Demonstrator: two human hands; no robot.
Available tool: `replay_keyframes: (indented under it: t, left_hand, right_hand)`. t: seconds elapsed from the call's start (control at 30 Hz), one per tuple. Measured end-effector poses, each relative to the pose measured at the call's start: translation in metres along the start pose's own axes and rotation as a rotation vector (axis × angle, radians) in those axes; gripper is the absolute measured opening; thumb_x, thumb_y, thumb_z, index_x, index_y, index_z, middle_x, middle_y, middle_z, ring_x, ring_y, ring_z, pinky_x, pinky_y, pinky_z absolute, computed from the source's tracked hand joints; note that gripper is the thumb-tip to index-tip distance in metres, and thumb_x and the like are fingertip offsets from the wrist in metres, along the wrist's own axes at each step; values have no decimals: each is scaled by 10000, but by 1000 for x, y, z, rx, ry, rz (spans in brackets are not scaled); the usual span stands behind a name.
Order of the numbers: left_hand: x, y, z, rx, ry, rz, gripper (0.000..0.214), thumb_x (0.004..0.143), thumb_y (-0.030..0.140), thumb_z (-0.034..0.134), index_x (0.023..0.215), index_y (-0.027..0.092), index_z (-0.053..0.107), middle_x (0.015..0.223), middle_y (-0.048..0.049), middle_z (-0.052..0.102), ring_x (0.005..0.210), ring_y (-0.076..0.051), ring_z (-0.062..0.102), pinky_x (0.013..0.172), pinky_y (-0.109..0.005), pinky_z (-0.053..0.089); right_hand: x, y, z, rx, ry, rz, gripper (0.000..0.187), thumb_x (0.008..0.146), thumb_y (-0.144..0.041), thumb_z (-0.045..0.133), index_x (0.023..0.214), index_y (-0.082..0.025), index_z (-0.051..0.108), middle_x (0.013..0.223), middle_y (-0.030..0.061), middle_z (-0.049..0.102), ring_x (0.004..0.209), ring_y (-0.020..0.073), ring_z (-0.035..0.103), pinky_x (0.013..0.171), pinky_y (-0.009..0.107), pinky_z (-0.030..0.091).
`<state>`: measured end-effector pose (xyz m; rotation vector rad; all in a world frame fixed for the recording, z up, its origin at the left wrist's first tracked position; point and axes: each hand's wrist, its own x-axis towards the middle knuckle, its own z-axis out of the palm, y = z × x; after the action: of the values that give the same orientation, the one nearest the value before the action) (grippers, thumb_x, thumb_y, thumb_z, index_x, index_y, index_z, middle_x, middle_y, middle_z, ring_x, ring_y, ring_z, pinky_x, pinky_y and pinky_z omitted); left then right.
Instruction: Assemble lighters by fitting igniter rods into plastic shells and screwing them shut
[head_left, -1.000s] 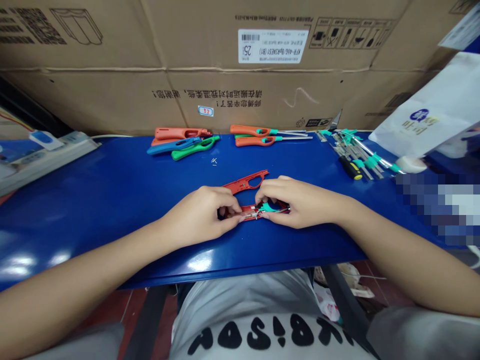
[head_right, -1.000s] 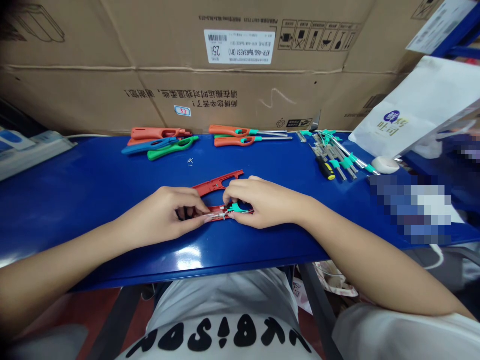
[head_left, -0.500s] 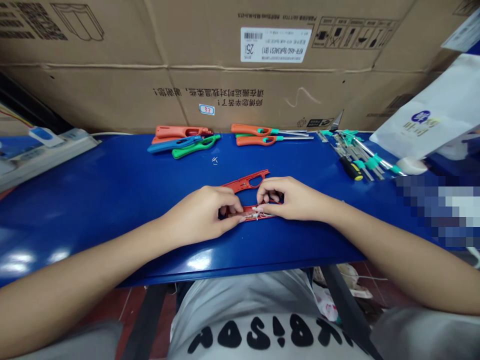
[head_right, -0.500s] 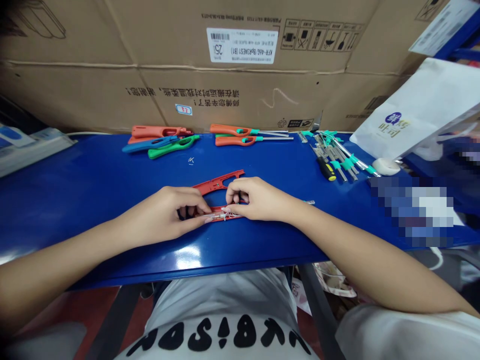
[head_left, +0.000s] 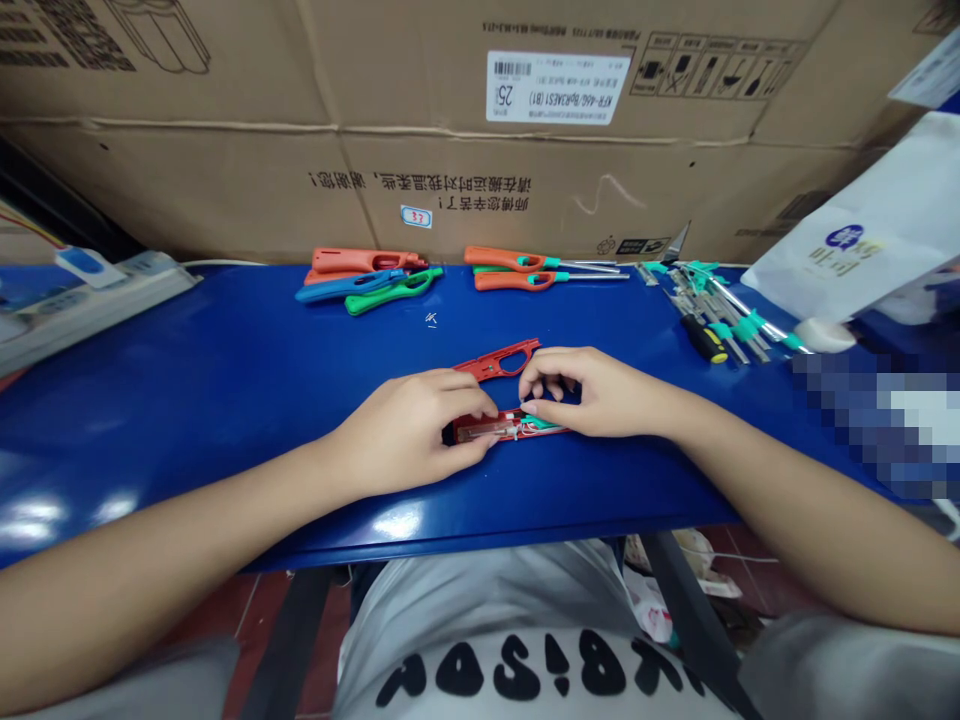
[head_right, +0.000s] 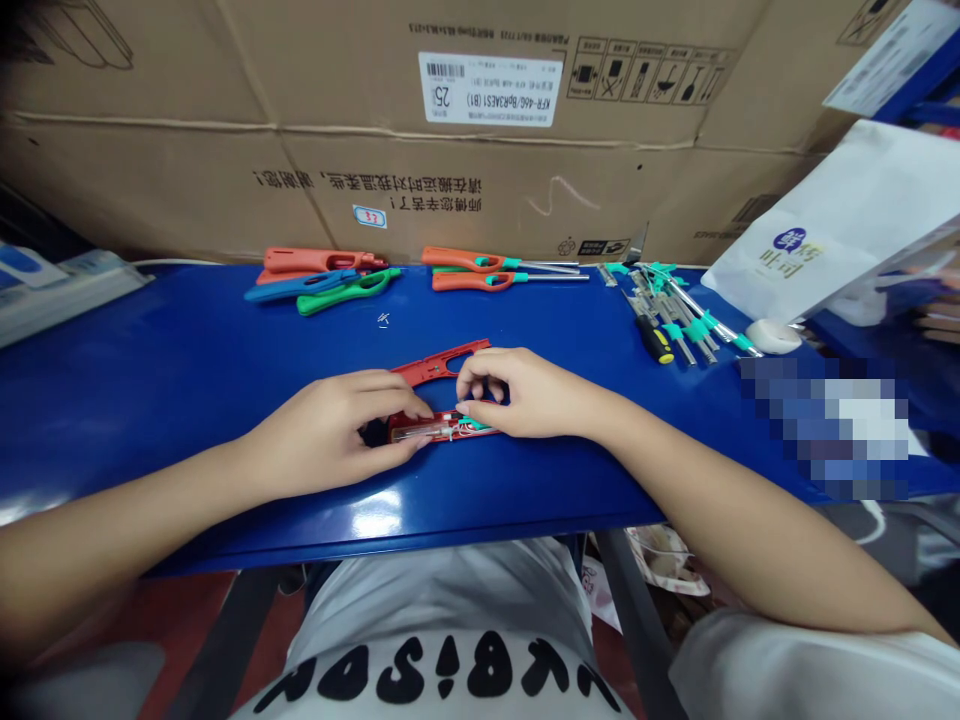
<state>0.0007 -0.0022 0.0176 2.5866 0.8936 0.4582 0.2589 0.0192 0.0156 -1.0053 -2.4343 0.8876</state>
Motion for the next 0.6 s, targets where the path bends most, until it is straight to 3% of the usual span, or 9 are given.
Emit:
replay_keyframes:
  t: [0.17, 0.4, 0.6]
  left_hand:
    - [0, -1, 3, 24, 11, 79, 203, 988, 266, 596, 1080, 232, 774, 1000, -46, 744, 943, -193, 673, 828, -305, 523]
    - [2, -2, 2, -78, -4, -7, 159, 943, 243, 678, 1024, 230, 814, 915, -42, 734, 846, -179, 672, 780, -293, 529]
    - [3, -6, 0, -138, -15, -1, 162, 930, 239, 701, 1045, 223, 815, 908, -40, 741, 836, -165, 687, 771, -276, 530]
  right_hand:
    - [-7, -1, -14, -17, -125, -31, 199, 867, -292, 706, 1031, -190, 663, 964, 34, 669, 802, 149, 574, 722, 282, 473]
    - [-7, -3, -13, -37, -151, -28, 180, 897, -274, 687, 1053, -186, 671, 900, 23, 655, 783, 146, 576, 697, 273, 470]
    - [-8, -6, -19, -54, -222, -28, 214, 907, -196, 641, 1117, -183, 681, 982, 39, 665, 825, 146, 591, 737, 280, 490]
